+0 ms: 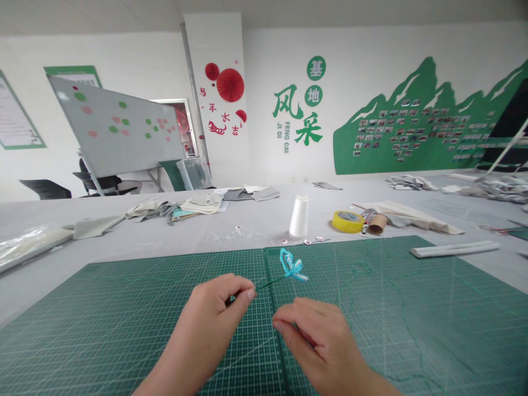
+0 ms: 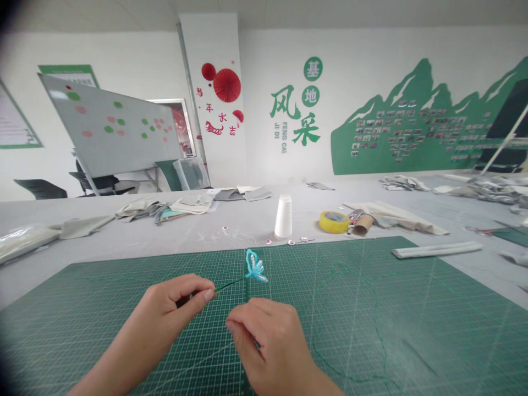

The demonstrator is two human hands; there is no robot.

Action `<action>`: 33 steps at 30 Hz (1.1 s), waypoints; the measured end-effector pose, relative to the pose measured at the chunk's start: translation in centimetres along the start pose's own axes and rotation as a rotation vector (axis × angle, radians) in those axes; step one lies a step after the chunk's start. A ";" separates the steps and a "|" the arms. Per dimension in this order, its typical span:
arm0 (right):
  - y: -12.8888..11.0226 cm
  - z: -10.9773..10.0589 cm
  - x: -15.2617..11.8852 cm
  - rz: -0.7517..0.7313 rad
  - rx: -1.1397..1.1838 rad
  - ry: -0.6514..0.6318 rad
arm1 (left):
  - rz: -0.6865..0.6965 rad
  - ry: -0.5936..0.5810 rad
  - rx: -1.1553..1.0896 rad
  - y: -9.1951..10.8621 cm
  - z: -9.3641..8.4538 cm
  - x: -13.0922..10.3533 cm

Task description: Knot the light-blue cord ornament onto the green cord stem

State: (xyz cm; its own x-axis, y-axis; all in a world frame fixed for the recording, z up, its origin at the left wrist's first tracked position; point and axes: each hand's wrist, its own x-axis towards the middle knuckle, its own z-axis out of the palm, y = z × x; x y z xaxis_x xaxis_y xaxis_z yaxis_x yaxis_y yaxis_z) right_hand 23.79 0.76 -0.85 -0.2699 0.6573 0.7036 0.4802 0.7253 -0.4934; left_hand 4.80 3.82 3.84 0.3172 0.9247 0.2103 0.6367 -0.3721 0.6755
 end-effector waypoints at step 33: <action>3.5 0.5 0.4 0.430 0.516 -0.221 | 0.244 -0.580 -0.053 1.5 -0.9 -0.7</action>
State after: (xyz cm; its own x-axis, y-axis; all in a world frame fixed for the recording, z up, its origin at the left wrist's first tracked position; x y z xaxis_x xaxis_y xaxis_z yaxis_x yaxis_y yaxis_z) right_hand 24.99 3.64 -2.57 -0.3347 0.8940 0.2980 0.1406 0.3601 -0.9223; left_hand 4.93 2.72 5.32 0.7879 0.6141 -0.0450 0.4671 -0.5485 0.6935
